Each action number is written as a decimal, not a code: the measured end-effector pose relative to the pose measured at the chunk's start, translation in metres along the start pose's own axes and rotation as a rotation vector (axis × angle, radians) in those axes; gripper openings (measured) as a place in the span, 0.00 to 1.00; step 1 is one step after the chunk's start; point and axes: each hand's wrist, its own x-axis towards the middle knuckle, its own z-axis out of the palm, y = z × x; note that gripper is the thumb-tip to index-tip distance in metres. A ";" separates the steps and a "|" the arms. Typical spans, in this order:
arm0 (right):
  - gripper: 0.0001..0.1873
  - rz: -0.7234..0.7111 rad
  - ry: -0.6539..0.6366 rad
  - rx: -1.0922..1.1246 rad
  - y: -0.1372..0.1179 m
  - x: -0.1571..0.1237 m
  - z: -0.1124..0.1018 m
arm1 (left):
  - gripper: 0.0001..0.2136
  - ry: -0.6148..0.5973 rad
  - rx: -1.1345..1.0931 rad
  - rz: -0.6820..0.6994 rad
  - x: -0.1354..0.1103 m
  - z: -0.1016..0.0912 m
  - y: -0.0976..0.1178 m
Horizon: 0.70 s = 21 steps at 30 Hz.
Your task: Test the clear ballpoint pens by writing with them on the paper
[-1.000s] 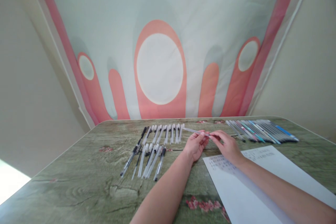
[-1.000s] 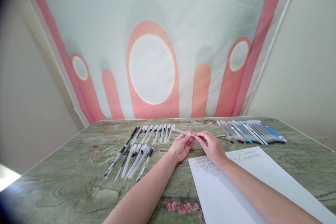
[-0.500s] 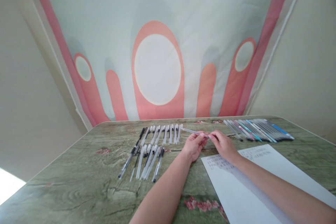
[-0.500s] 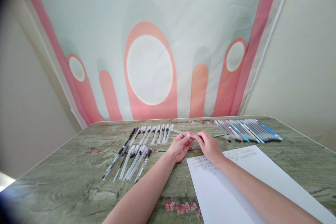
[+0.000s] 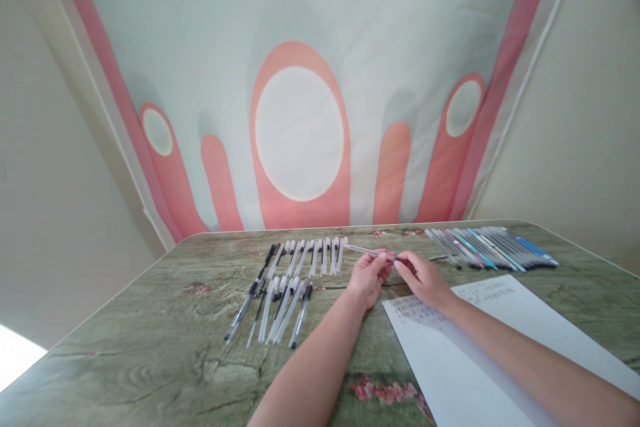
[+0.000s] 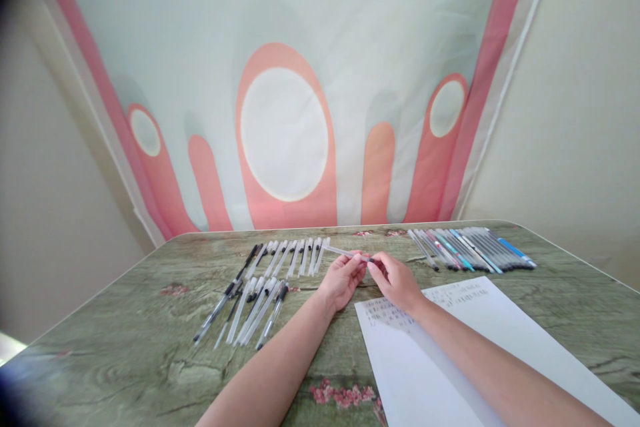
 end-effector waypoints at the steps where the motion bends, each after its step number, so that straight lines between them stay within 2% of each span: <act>1: 0.12 -0.006 -0.004 -0.005 0.000 0.000 0.000 | 0.12 -0.002 0.000 0.000 0.000 0.000 0.000; 8: 0.19 0.014 -0.068 0.020 0.005 -0.001 0.002 | 0.12 -0.042 0.024 -0.028 -0.001 -0.001 0.002; 15: 0.13 -0.001 0.026 -0.005 0.001 0.000 0.001 | 0.11 -0.018 0.019 -0.016 -0.001 0.000 0.003; 21: 0.19 0.081 -0.063 0.119 0.006 0.000 0.002 | 0.11 -0.019 0.020 -0.023 -0.001 -0.001 0.002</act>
